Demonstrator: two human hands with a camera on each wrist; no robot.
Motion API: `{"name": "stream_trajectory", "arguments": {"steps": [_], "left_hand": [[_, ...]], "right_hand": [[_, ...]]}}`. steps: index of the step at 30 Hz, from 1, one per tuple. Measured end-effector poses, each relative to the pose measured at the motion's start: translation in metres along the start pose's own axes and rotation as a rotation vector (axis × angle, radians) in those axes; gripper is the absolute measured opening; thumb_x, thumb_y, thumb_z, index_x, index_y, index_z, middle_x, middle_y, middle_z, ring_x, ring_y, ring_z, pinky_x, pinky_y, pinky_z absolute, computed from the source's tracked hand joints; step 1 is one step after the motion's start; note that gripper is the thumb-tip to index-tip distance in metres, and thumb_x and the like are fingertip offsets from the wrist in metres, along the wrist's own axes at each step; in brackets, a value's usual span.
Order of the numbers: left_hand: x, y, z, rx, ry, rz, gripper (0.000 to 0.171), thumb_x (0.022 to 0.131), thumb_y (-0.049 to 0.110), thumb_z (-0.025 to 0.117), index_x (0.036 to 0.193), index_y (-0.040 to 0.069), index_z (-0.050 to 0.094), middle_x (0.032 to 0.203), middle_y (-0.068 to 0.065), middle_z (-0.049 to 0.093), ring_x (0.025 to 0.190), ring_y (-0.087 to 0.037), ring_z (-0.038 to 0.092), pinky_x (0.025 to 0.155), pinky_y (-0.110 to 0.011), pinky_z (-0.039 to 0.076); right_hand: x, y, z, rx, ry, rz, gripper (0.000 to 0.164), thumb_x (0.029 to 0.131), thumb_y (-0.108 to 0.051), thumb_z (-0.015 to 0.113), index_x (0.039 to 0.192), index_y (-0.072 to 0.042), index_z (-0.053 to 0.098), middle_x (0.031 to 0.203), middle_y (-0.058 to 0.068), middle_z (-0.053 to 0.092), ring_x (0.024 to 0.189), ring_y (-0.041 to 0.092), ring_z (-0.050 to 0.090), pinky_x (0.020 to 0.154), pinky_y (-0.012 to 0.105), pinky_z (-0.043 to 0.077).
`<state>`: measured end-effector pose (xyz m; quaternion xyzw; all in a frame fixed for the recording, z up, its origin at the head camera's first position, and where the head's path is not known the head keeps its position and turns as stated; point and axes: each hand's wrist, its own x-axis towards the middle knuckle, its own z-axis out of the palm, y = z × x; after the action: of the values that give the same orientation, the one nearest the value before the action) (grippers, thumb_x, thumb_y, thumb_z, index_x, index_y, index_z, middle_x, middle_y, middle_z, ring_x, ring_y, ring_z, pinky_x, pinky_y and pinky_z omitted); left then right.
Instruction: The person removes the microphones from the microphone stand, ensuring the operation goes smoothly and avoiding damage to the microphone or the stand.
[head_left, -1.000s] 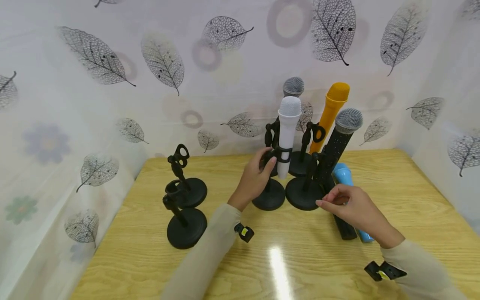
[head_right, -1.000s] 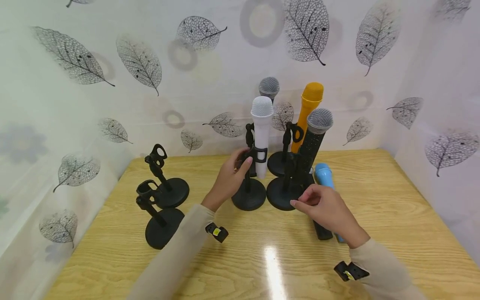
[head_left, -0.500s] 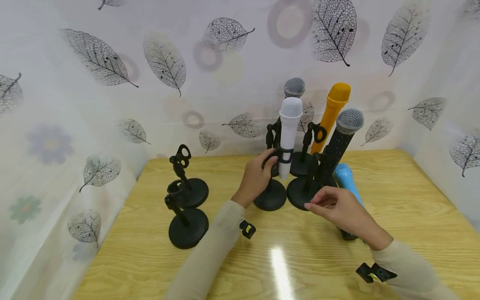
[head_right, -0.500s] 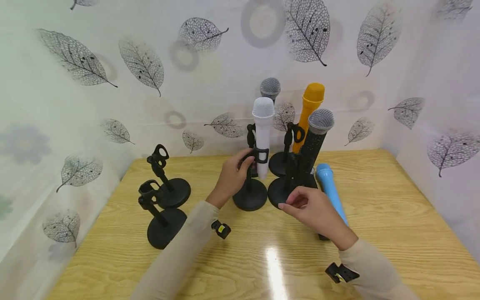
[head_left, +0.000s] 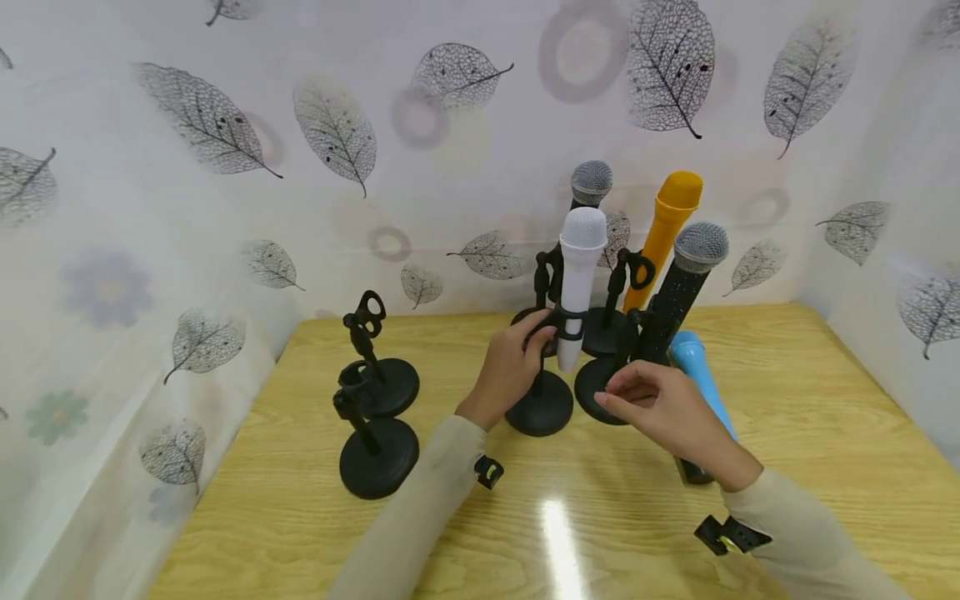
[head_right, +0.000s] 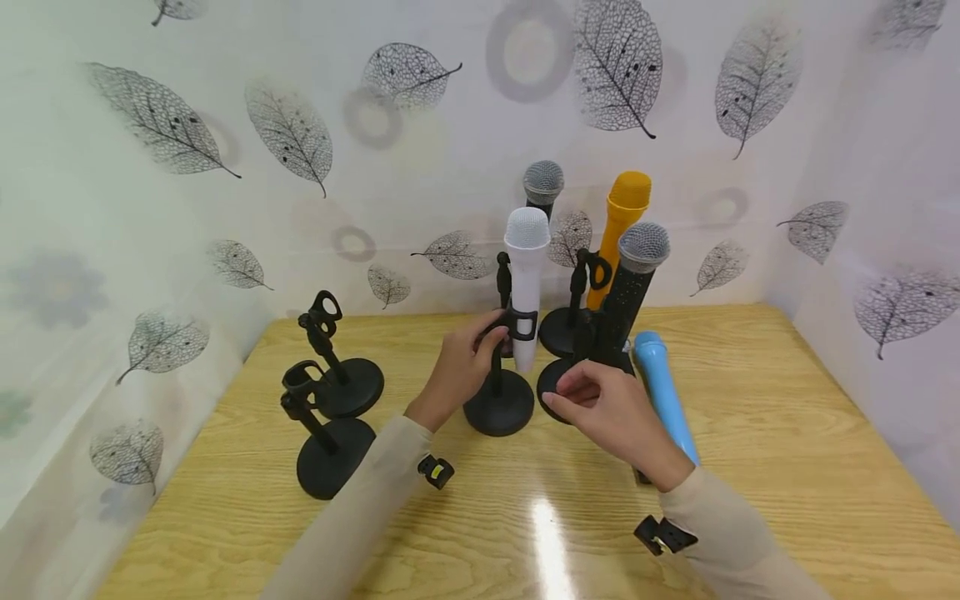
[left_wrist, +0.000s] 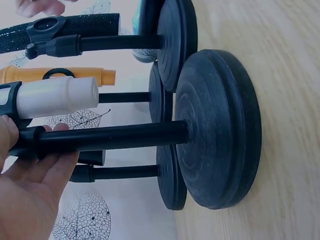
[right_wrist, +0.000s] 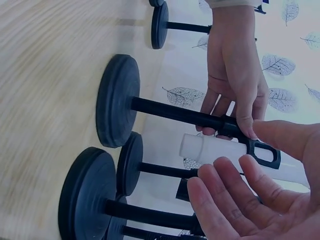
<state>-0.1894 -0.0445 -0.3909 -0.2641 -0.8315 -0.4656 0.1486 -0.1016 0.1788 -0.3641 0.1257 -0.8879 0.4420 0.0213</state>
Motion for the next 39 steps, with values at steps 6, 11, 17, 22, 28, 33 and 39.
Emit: {"name": "stream_trajectory", "arguments": {"steps": [6,11,17,22,28,33,39], "left_hand": [[-0.012,0.003,-0.004,-0.003,-0.005,0.018,0.035,0.106,0.019,0.055,0.136,0.001,0.061,0.098,-0.011,0.074,0.084,-0.015,0.070,0.077,-0.025,0.055],[-0.020,0.006,-0.007,-0.024,-0.012,0.018,0.034,0.106,0.017,0.055,0.135,0.001,0.062,0.093,-0.013,0.073,0.081,-0.017,0.070,0.073,-0.024,0.054],[-0.027,0.009,-0.010,-0.019,-0.014,0.029,0.032,0.106,0.018,0.054,0.133,0.002,0.064,0.089,-0.011,0.072,0.075,-0.014,0.066,0.070,-0.024,0.053],[-0.033,0.013,-0.013,-0.001,-0.017,0.042,0.030,0.106,0.018,0.055,0.130,0.003,0.065,0.087,-0.007,0.071,0.074,-0.011,0.065,0.071,-0.023,0.053],[-0.042,0.016,-0.016,-0.002,-0.012,0.055,0.029,0.106,0.019,0.056,0.129,0.004,0.066,0.087,-0.004,0.070,0.076,-0.010,0.065,0.071,-0.022,0.053],[-0.049,0.020,-0.019,-0.008,-0.015,0.075,0.029,0.106,0.019,0.055,0.128,0.005,0.066,0.088,-0.005,0.070,0.077,-0.010,0.065,0.071,-0.022,0.053],[-0.057,0.024,-0.021,0.013,-0.018,0.084,0.029,0.106,0.019,0.055,0.128,0.004,0.067,0.088,-0.002,0.070,0.077,-0.010,0.066,0.072,-0.021,0.053]], "right_hand": [[0.008,-0.008,0.003,0.022,0.032,-0.015,0.027,0.093,-0.028,0.077,0.106,-0.005,0.070,0.101,0.007,0.072,0.089,0.019,0.071,0.074,0.025,0.056],[0.014,-0.014,0.004,0.040,0.065,-0.019,0.038,0.094,-0.029,0.076,0.119,-0.001,0.066,0.116,0.014,0.068,0.100,0.027,0.070,0.080,0.030,0.057],[0.021,-0.021,0.002,0.057,0.071,-0.020,0.054,0.095,-0.035,0.074,0.133,-0.001,0.058,0.127,0.018,0.063,0.112,0.032,0.066,0.090,0.044,0.055],[0.024,-0.029,0.000,0.077,0.073,-0.040,0.057,0.095,-0.035,0.074,0.136,-0.001,0.056,0.129,0.019,0.063,0.116,0.034,0.064,0.093,0.049,0.053],[0.026,-0.039,0.001,0.128,0.059,-0.054,0.059,0.094,-0.036,0.075,0.139,-0.002,0.055,0.132,0.018,0.062,0.120,0.035,0.062,0.095,0.049,0.052],[0.027,-0.044,0.003,0.160,0.058,-0.079,0.055,0.095,-0.035,0.074,0.139,-0.006,0.057,0.132,0.014,0.063,0.120,0.030,0.063,0.094,0.042,0.053],[0.029,-0.050,0.006,0.172,0.060,-0.122,0.050,0.096,-0.030,0.074,0.137,-0.006,0.059,0.126,0.012,0.066,0.114,0.028,0.066,0.091,0.039,0.055]]}}
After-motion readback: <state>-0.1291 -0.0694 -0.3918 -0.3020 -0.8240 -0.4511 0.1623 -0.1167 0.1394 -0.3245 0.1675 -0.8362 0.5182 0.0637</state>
